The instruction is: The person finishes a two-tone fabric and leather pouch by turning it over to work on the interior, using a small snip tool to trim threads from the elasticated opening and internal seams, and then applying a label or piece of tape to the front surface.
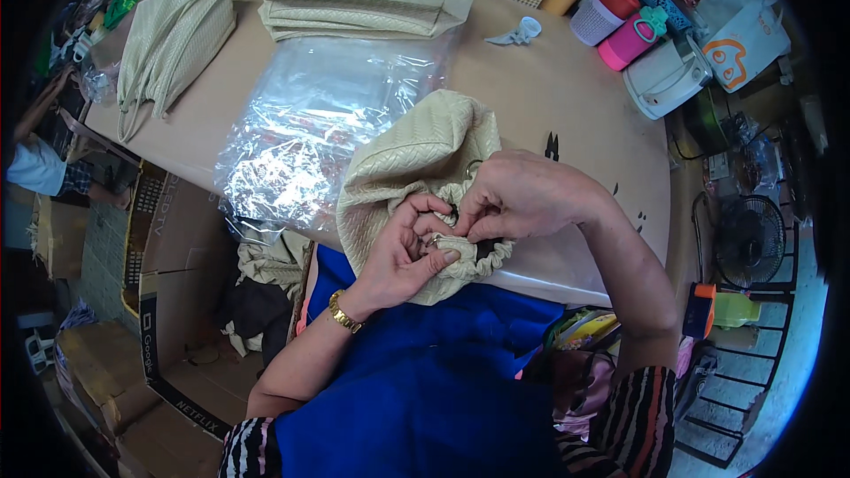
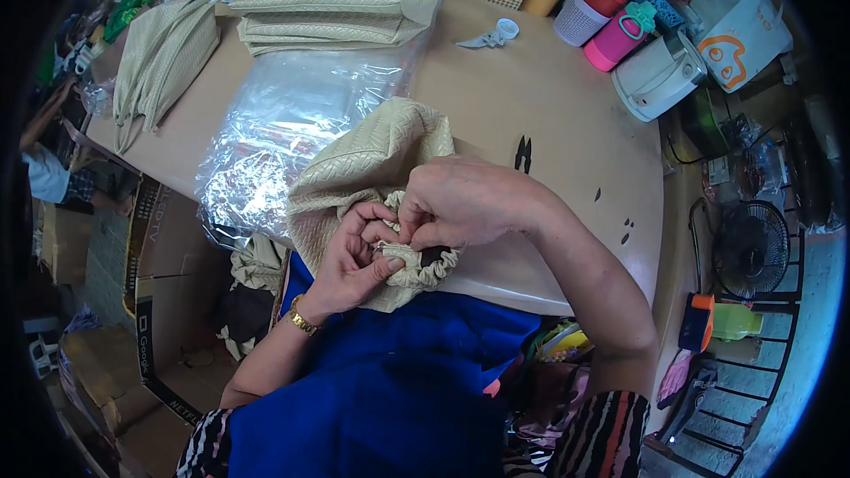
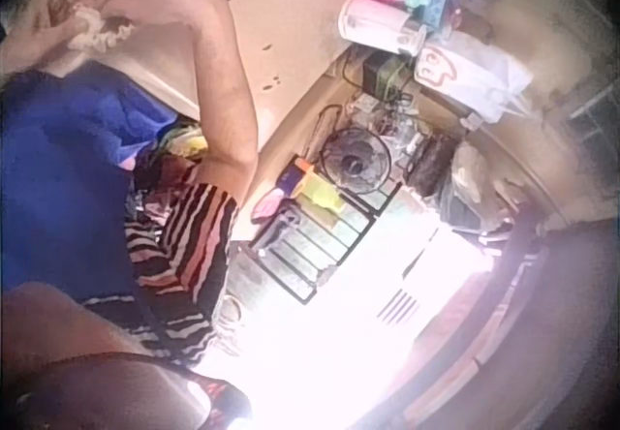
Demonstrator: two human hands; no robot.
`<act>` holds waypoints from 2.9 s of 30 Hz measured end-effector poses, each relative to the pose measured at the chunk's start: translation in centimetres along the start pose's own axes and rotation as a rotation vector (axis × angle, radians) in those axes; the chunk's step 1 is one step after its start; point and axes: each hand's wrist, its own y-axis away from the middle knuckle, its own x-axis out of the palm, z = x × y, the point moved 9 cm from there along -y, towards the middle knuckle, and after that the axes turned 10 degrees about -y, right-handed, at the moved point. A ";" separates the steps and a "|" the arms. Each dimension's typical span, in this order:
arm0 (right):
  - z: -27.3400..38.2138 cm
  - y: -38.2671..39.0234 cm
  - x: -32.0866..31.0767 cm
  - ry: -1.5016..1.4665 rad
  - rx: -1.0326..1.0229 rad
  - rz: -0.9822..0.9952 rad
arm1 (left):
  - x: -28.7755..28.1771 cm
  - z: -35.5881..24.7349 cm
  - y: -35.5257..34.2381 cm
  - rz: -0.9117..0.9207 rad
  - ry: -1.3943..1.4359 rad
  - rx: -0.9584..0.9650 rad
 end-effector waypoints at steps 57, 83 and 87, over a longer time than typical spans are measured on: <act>-2.8 1.9 2.2 -0.187 -0.015 -0.032 | 2.1 -0.2 -0.5 0.100 -0.200 -0.013; -3.3 2.6 2.3 -0.170 -0.047 -0.149 | 2.5 0.1 -0.6 0.108 -0.320 -0.062; -3.1 2.4 2.3 0.002 0.051 -0.136 | 2.3 0.5 -0.7 0.094 -0.337 -0.028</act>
